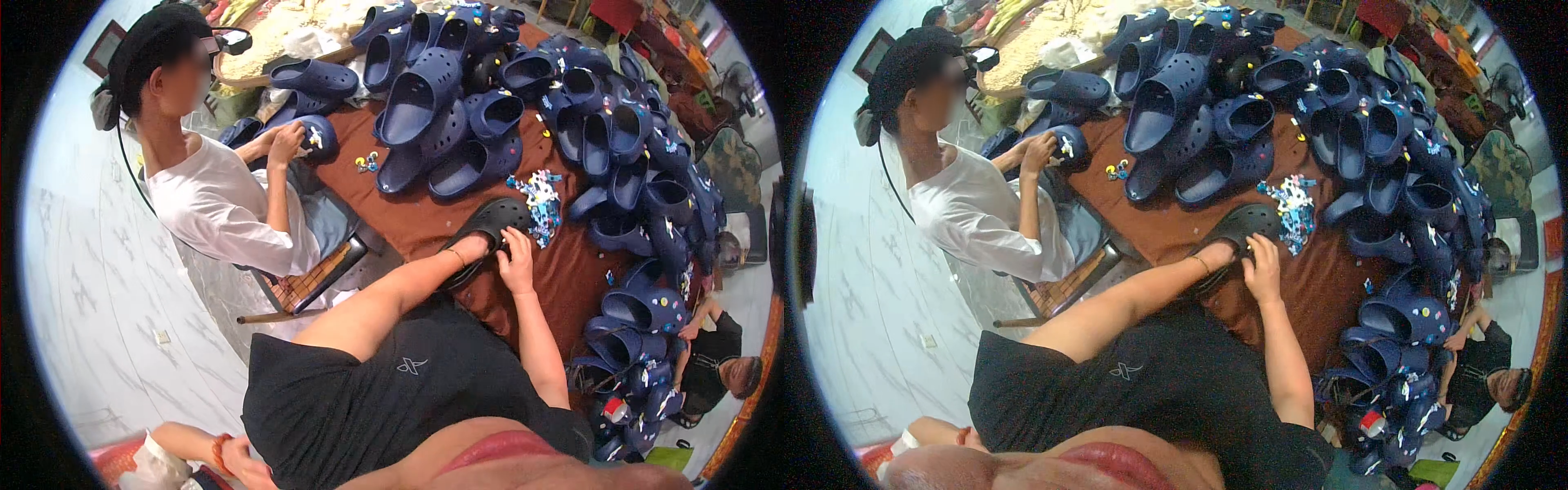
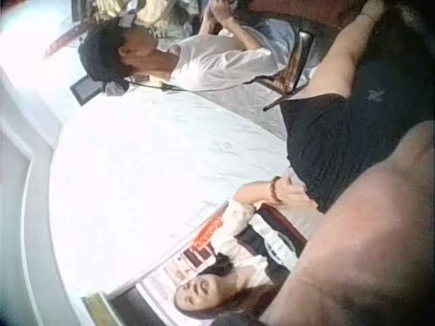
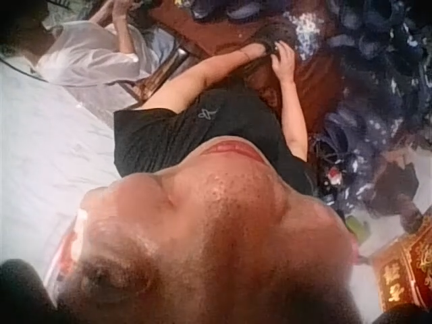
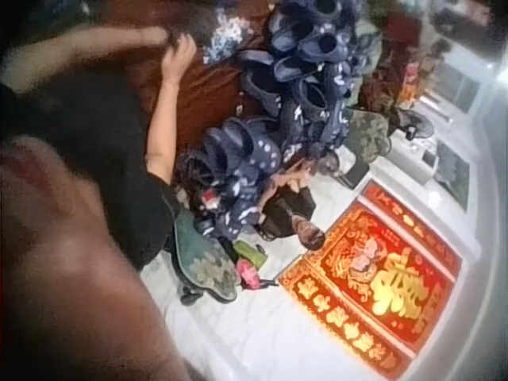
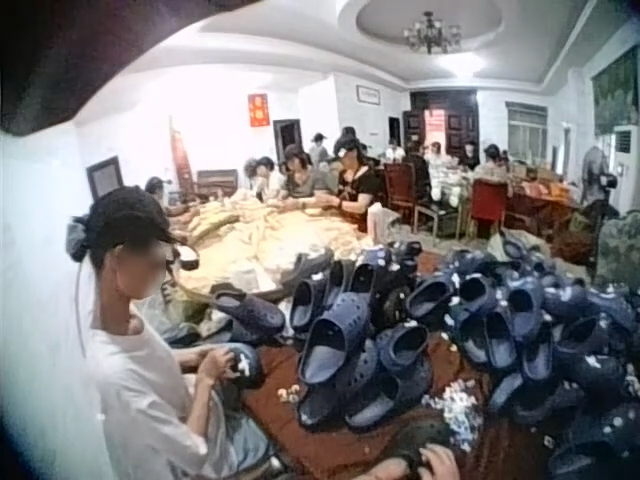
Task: Attaching decorative plastic charms to the holes in rubber clogs.
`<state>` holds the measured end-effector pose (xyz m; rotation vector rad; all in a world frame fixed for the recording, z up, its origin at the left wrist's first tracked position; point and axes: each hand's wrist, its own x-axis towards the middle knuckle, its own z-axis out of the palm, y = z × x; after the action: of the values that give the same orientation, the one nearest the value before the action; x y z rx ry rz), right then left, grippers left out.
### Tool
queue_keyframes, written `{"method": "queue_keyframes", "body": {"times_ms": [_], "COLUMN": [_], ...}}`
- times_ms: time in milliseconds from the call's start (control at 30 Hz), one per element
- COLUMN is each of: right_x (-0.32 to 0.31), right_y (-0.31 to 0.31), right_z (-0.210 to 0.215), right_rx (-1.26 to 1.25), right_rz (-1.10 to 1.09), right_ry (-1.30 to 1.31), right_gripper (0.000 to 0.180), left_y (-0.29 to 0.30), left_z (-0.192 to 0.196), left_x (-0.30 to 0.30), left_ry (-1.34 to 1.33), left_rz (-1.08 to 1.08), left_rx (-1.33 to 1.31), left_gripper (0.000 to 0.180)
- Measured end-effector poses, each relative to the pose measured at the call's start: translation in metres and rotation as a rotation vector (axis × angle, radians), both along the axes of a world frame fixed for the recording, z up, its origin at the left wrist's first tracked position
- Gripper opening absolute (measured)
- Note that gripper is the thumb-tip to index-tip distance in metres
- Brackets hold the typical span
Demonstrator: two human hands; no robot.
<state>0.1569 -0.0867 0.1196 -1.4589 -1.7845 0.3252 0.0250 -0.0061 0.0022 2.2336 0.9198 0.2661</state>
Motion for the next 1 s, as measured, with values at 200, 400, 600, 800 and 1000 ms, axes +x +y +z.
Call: {"method": "queue_keyframes", "body": {"times_ms": [200,400,600,800,1000], "right_x": [-0.001,-0.005,0.066,0.094,0.091], "right_y": [0.003,-0.027,0.0,0.021,0.056], "right_z": [-0.028,-0.064,-0.067,-0.069,-0.067], "right_rx": [0.153,-0.024,-0.034,-0.22,-0.284], "right_rz": [-0.175,-0.424,-0.811,-0.865,-0.869], "right_ry": [-0.04,0.185,0.205,-0.12,-0.218], "right_gripper": [0.017,0.019,0.021,0.025,0.029], "left_y": [-0.001,0.002,0.0,-0.003,-0.003], "left_z": [0.001,0.012,0.029,0.033,0.04], "left_x": [-0.004,-0.003,-0.003,-0.003,-0.005], "left_ry": [0.095,0.246,0.261,0.273,0.272], "left_rz": [-0.01,0.073,0.046,0.037,0.033], "left_rx": [0.104,-0.024,-0.014,-0.005,0.006], "left_gripper": [0.023,0.03,0.03,0.03,0.029]}}
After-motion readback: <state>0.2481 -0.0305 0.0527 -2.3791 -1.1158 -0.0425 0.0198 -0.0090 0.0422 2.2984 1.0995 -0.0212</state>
